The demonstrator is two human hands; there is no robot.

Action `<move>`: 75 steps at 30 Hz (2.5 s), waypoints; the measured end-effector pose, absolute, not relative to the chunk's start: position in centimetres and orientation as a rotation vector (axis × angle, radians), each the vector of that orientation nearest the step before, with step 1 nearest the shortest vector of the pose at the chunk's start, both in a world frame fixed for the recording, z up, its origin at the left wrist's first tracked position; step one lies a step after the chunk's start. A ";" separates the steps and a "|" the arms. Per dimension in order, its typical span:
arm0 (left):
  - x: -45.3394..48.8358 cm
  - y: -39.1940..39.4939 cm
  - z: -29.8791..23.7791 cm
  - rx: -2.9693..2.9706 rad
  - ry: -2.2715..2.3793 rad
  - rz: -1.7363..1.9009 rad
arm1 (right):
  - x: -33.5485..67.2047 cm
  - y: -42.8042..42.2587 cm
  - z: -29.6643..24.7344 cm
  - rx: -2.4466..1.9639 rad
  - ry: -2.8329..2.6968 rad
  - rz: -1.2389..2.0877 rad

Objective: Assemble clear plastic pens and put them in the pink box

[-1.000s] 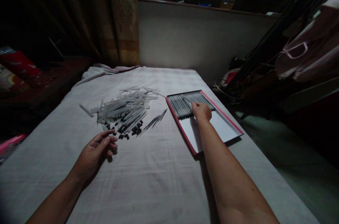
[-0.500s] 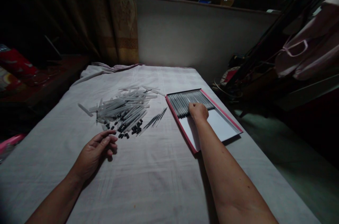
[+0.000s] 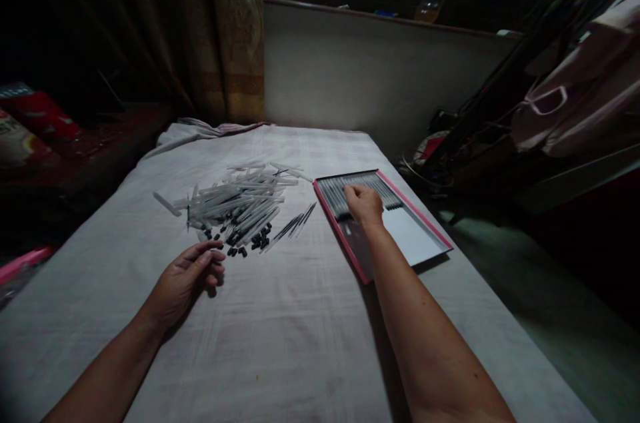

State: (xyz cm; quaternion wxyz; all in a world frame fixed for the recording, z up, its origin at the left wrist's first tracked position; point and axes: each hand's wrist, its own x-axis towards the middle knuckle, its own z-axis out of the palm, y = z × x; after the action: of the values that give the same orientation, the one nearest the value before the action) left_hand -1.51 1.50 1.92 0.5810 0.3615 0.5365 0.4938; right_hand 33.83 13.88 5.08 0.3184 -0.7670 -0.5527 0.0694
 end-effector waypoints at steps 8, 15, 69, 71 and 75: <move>-1.8 1.5 1.8 0.841 1.166 1.171 | 25.0 14.1 4.6 -1.810 -2.000 0.263; -1.8 1.6 1.5 0.851 1.161 1.192 | 21.0 15.5 2.9 -1.951 -2.117 0.275; -0.7 0.9 -0.5 2.121 1.484 1.050 | 26.1 9.8 3.6 -1.507 -2.845 -0.095; -0.7 1.0 -0.5 2.120 1.482 1.052 | 26.1 9.1 2.6 -1.486 -2.792 -0.125; -0.7 1.0 -0.5 2.107 1.480 1.063 | 26.1 7.8 1.5 -1.482 -2.501 -0.061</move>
State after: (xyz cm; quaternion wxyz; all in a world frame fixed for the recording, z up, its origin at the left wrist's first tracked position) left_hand -0.74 0.97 -0.53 0.1769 0.7444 0.5229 0.3756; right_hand 26.11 7.85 1.53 0.1164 -0.5062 -0.8543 -0.0207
